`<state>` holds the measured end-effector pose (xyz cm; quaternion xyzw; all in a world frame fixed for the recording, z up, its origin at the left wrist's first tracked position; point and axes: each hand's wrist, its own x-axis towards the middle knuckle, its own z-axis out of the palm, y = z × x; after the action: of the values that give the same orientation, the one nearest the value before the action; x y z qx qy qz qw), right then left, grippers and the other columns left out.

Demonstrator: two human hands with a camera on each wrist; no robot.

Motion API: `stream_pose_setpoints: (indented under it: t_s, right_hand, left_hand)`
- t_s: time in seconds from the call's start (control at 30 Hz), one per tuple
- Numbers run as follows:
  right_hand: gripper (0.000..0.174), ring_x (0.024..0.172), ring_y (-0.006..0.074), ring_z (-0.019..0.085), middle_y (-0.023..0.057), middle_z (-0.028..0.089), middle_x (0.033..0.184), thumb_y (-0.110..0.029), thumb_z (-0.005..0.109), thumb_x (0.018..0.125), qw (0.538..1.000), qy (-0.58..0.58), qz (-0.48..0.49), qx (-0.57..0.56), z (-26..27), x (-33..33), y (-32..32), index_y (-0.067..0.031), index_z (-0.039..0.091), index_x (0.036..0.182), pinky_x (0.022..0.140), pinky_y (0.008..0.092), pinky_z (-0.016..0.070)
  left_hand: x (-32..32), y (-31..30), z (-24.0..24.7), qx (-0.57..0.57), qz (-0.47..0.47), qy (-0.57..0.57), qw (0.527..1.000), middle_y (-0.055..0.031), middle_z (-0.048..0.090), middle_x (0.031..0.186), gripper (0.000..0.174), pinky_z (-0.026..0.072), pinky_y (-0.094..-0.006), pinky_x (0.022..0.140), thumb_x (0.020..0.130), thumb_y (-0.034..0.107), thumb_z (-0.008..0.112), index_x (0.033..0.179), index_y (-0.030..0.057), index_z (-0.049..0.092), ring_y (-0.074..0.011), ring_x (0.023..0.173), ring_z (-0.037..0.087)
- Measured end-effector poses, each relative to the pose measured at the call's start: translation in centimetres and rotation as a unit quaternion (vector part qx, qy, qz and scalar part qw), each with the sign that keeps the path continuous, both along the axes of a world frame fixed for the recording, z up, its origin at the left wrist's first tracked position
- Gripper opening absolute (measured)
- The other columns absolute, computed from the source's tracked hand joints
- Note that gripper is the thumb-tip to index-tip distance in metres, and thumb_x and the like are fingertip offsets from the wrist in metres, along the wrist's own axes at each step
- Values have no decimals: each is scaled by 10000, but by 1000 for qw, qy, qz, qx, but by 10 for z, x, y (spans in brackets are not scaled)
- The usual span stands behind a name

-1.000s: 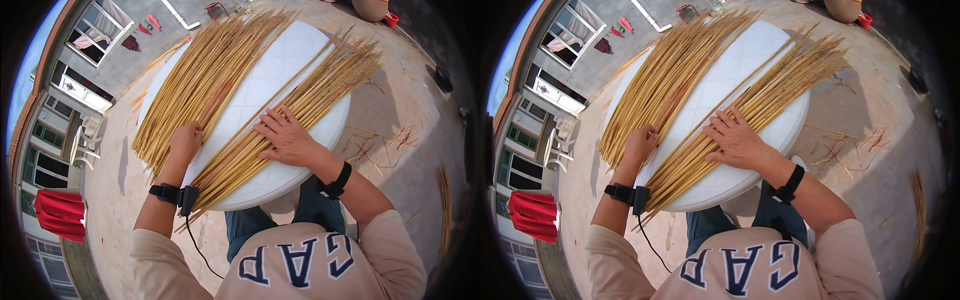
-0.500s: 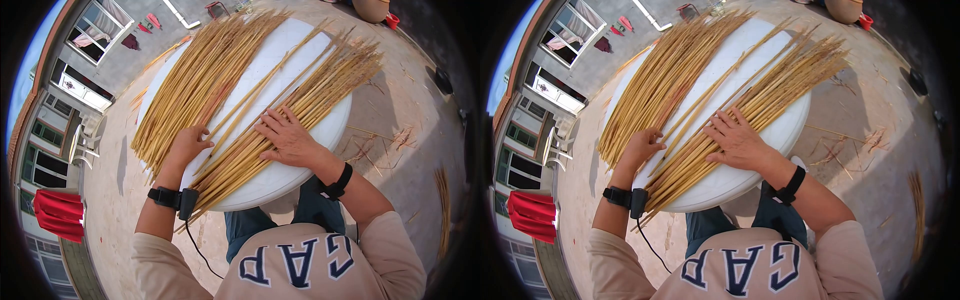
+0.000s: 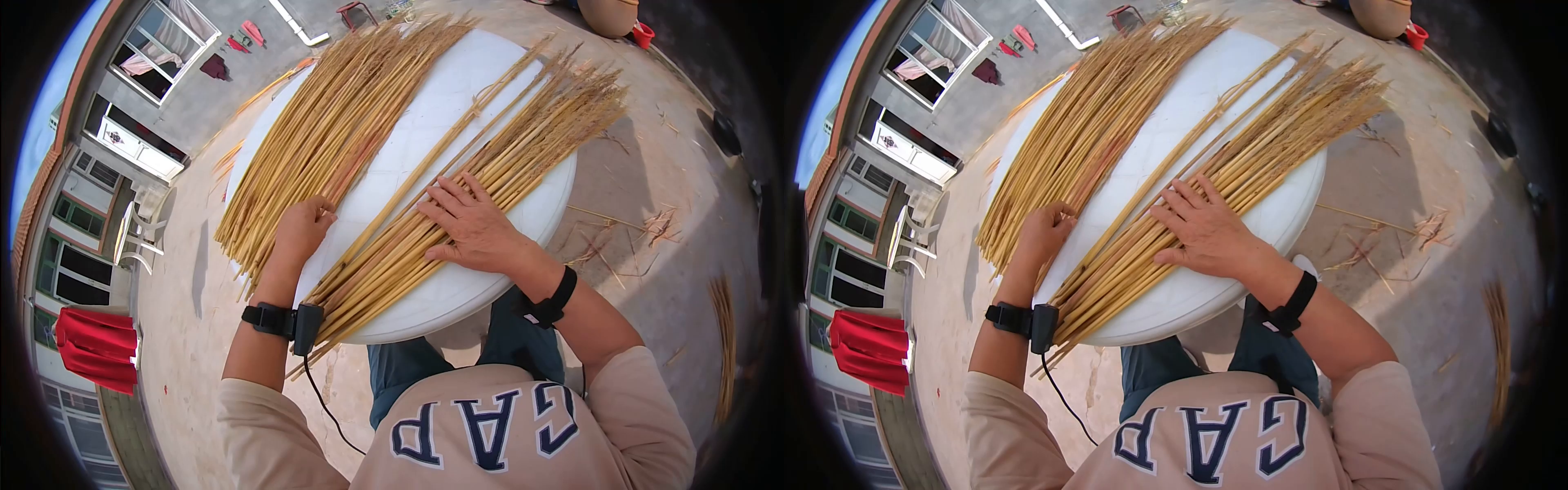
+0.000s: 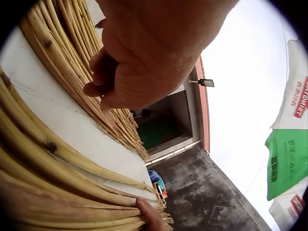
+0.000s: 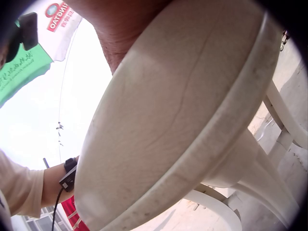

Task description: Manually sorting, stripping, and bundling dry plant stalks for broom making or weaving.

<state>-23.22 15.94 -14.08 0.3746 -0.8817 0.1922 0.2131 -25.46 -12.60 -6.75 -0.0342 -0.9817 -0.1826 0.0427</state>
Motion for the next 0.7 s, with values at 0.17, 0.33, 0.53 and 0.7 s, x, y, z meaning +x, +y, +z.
stream_pose_setpoints:
  t_s: [0.17,0.33,0.53,0.7]
  right_hand:
    - [693,1280,330,327,186,455,1288,-583,497,806,1000,-20,12,-9,4,1,2,-54,482,1253,1078,508,178]
    - [706,1287,315,318,170,447,1294,-597,474,806,1000,-11,5,-3,1,0,0,-59,471,1263,1087,498,165]
    - [734,1295,304,307,159,442,1295,-632,424,810,1000,-13,-1,7,1,0,1,-64,457,1274,1099,488,145]
    - [744,1296,304,305,161,441,1295,-642,411,810,1000,-10,0,13,0,0,0,-62,459,1273,1100,485,142]
  left_hand:
    - [-7,-16,-10,-12,13,41,999,-155,624,701,177,468,-381,593,733,166,679,864,50,653,-306,636,598]
    - [-6,-16,-13,-85,15,68,994,-150,634,723,173,482,-401,619,727,186,683,843,63,649,-317,684,616]
    - [-9,-20,-23,-180,22,58,982,-137,644,741,135,489,-422,635,721,183,671,803,85,625,-323,710,623]
    - [-13,-22,-23,-206,37,73,975,-146,640,718,103,493,-413,636,694,160,636,730,62,633,-325,717,625]
